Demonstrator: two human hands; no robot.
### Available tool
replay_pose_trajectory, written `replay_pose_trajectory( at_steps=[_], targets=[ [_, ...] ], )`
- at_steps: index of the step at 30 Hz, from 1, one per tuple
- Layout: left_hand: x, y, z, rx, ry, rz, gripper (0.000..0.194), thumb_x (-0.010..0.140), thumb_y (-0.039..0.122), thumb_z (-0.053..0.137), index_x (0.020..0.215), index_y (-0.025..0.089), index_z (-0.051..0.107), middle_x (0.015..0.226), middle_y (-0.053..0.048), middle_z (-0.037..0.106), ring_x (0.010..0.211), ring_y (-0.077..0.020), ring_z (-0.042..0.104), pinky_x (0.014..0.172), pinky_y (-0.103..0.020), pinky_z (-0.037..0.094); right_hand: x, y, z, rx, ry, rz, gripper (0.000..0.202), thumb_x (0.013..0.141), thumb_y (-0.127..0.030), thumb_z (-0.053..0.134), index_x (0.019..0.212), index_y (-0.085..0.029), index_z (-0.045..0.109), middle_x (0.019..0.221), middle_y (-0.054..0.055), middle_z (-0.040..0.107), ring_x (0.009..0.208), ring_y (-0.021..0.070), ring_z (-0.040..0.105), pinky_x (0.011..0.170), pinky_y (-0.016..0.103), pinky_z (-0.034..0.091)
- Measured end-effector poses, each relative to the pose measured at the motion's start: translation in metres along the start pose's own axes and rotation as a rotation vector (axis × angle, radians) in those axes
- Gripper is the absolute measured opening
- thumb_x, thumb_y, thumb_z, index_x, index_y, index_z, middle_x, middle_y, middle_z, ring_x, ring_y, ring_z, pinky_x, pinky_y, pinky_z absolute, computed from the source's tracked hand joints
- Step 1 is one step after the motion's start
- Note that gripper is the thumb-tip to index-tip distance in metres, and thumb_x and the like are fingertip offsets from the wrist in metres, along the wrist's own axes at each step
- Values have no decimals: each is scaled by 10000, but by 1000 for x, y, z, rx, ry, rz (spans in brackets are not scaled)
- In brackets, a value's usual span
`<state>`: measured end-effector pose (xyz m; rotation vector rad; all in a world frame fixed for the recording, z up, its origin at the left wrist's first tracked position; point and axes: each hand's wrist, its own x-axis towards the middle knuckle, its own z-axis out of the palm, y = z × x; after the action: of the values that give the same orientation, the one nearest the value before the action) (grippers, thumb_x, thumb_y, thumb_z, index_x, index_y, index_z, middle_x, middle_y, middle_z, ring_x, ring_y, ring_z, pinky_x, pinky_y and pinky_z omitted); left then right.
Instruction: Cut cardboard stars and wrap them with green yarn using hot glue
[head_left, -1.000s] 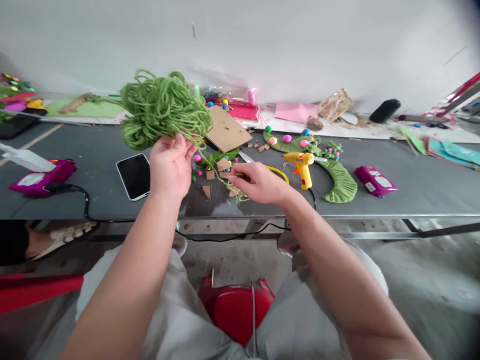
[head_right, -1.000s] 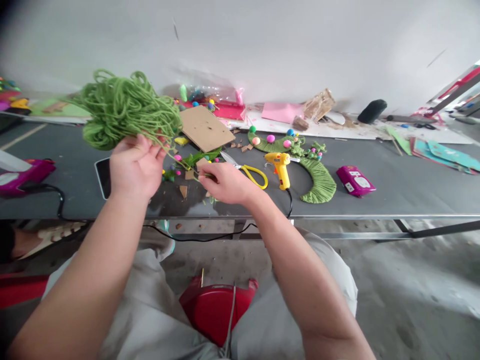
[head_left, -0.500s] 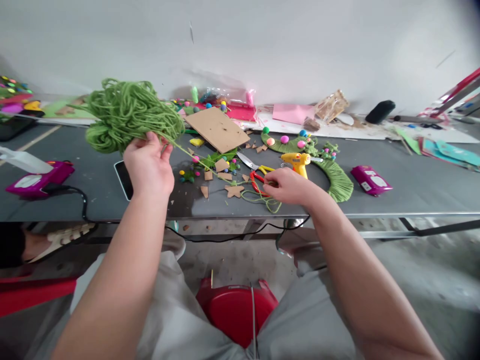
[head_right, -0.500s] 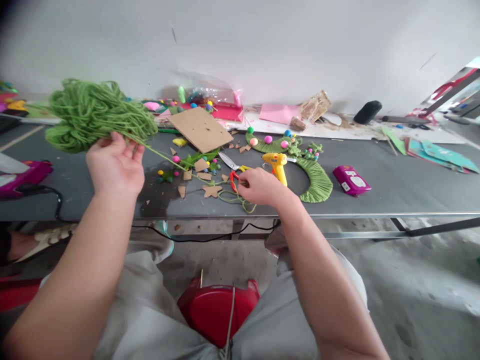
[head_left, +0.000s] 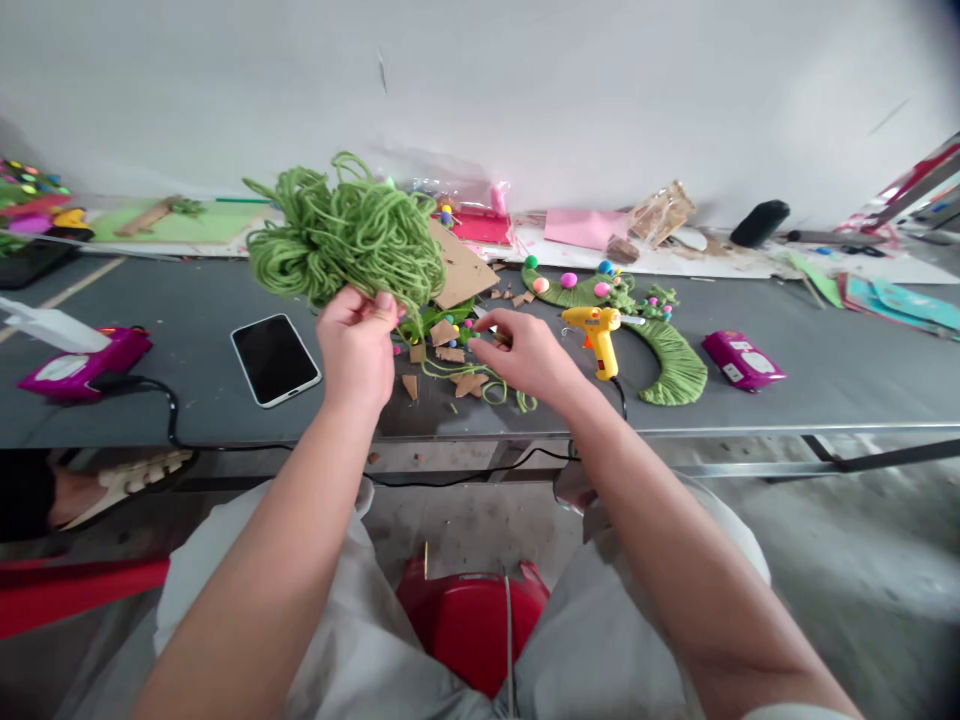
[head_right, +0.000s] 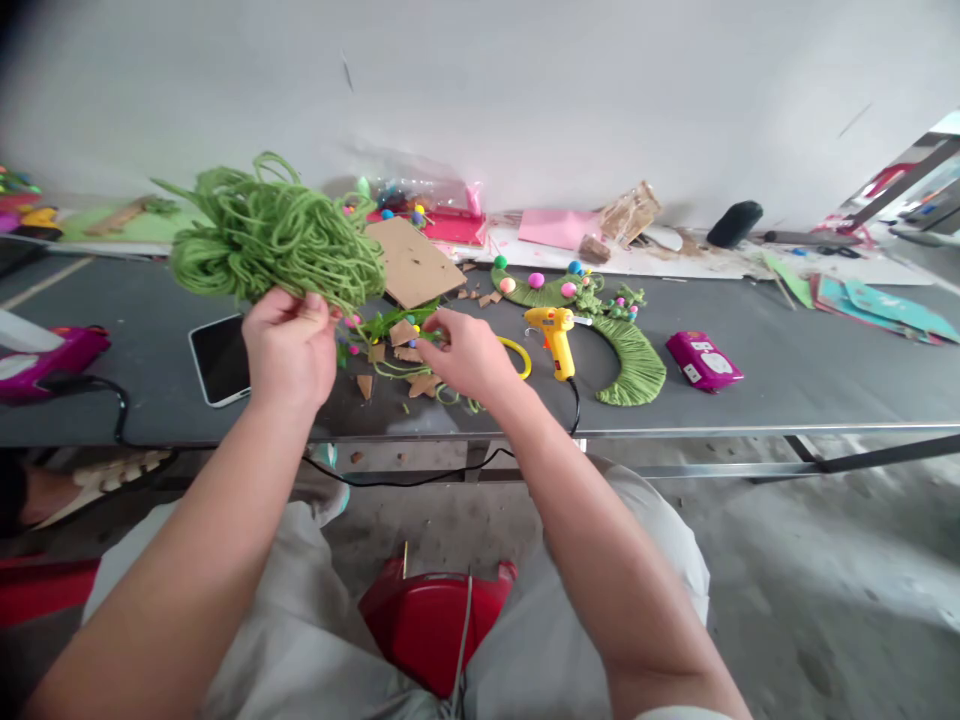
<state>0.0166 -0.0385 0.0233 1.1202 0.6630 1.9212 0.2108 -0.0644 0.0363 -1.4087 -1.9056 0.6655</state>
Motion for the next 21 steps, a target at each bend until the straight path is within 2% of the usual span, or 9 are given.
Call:
replay_pose_trajectory(
  at_steps=[4,8,13,17,21],
  targets=[
    [-7,-7,8,-3,-36,-29,123,775,155,787,705,195,694,685,24,577,668,-95,531,714,-234,479,15,-12,28,376,-99,-129,218,897,-349,581,868,-159,684,743,-8,582,669,109,433,640,259,346],
    [-9,-9,12,13,-28,-74,103,768,141,761,701,194,701,666,24,562,657,-98,530,716,-223,483,25,-18,41,570,-107,-39,335,860,-456,657,708,-175,557,627,-47,402,600,90,327,539,251,261],
    [-11,-6,14,-29,-21,-121,128,754,106,736,667,185,686,662,23,570,636,-92,530,696,-221,478,24,-22,42,779,-206,30,302,776,-420,750,782,-175,572,668,-60,425,581,71,314,517,233,270],
    [-13,-4,13,-56,-33,-152,107,755,103,734,691,182,700,681,17,593,640,-93,542,669,-219,470,22,-25,44,751,-181,55,223,814,-327,695,746,-179,542,650,-63,432,583,72,340,528,227,291],
    [-9,-4,10,-59,-31,-127,175,747,131,769,645,183,637,668,23,565,645,-99,550,699,-235,484,21,-24,45,643,-180,-7,228,886,-346,621,750,-174,560,654,-50,473,600,79,394,554,227,322]
  ],
)
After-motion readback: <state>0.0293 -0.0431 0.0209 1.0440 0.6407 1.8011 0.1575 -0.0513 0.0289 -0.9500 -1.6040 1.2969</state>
